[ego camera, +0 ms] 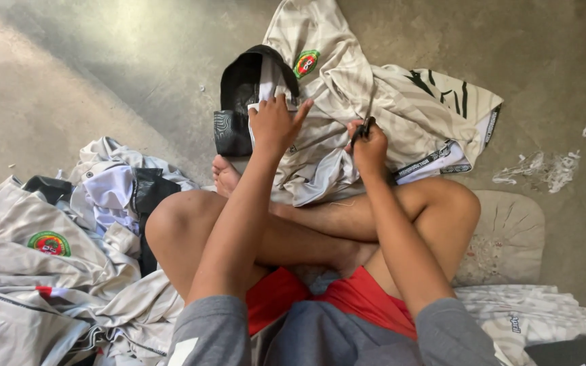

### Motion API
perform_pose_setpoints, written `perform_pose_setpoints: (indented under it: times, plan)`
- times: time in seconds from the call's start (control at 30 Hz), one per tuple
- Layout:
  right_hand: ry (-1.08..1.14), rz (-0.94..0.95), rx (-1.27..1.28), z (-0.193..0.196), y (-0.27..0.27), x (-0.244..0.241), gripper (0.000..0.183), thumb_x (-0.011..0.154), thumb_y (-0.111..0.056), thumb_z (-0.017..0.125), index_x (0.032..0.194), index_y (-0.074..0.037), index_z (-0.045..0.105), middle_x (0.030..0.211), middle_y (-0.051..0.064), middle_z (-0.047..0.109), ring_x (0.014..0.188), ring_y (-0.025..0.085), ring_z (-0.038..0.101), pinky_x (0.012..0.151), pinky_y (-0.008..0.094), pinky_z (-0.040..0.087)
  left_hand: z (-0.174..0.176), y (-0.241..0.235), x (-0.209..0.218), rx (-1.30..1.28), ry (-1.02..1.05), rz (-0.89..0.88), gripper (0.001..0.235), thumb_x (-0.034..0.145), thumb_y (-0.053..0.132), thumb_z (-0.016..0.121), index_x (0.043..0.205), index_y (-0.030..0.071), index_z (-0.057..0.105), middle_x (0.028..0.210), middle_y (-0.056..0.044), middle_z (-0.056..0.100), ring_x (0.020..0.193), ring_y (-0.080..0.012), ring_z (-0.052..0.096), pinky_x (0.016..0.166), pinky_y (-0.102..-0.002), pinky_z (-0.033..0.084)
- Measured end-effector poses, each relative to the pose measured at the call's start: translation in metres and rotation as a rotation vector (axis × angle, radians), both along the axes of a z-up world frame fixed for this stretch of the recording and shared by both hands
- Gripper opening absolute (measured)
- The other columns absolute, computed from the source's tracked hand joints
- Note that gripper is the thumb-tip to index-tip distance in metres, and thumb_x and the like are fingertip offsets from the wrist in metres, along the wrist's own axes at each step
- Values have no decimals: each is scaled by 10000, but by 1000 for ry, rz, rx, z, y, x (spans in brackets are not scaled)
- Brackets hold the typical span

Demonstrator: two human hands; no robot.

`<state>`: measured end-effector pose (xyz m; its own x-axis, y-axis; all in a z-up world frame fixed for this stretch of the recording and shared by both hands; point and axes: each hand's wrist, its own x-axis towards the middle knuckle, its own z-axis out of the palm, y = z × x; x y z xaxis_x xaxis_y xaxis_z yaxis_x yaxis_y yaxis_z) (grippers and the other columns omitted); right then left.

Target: The person sits cross-legged on the floor and uses scissors to cut a white shirt with black patterns. They trim the edges and remove parts of the garment, then unfold the shirt to display the result.

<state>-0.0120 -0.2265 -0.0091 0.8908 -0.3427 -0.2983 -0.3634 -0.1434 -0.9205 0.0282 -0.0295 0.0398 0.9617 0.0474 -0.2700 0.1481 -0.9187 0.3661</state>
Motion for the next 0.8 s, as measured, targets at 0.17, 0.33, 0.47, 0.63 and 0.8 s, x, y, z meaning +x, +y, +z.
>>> perform_pose_setpoints:
  times: [0.17, 0.33, 0.47, 0.63, 0.8]
  plan:
    - [58, 198, -364, -5, 10, -7, 177, 800, -312, 714, 846, -175, 612, 566, 17, 600, 519, 148, 613, 477, 240, 465, -13, 8, 11, -154, -77, 181, 755, 800, 765, 344, 1144, 122, 542, 936, -134, 626, 964, -311, 586, 882, -493, 368]
    - [-68, 424, -574, 11, 20, -19, 122, 759, -165, 724, 782, -112, 616, 543, 45, 563, 544, 241, 610, 502, 309, 489, 7, 10, 17, -200, -246, 159, 656, 763, 658, 587, 1111, 103, 607, 943, -69, 467, 944, -287, 481, 821, -451, 384]
    - [-74, 458, -559, 5, 19, -22, 166, 761, -176, 729, 750, -76, 598, 540, 109, 561, 585, 310, 613, 534, 380, 504, -39, 9, 23, -103, -190, 5, 393, 765, 478, 626, 1028, 185, 620, 1074, -39, 465, 1045, -265, 427, 844, -442, 378]
    - [10, 399, -496, 8, 20, -16, 149, 746, -201, 711, 799, -105, 610, 574, 119, 567, 667, 322, 622, 597, 407, 499, -85, 27, 47, -664, -161, 407, 421, 846, 287, 415, 1204, 89, 517, 1150, -190, 569, 1017, -381, 575, 857, -507, 438]
    - [-5, 228, -364, 18, 21, -9, 175, 804, -304, 716, 821, -146, 643, 451, 30, 537, 525, 174, 607, 566, 287, 480, -93, 49, 49, -1756, 28, 1029, 448, 887, 303, 360, 1235, 20, 341, 1100, -167, 470, 952, -368, 564, 844, -542, 467]
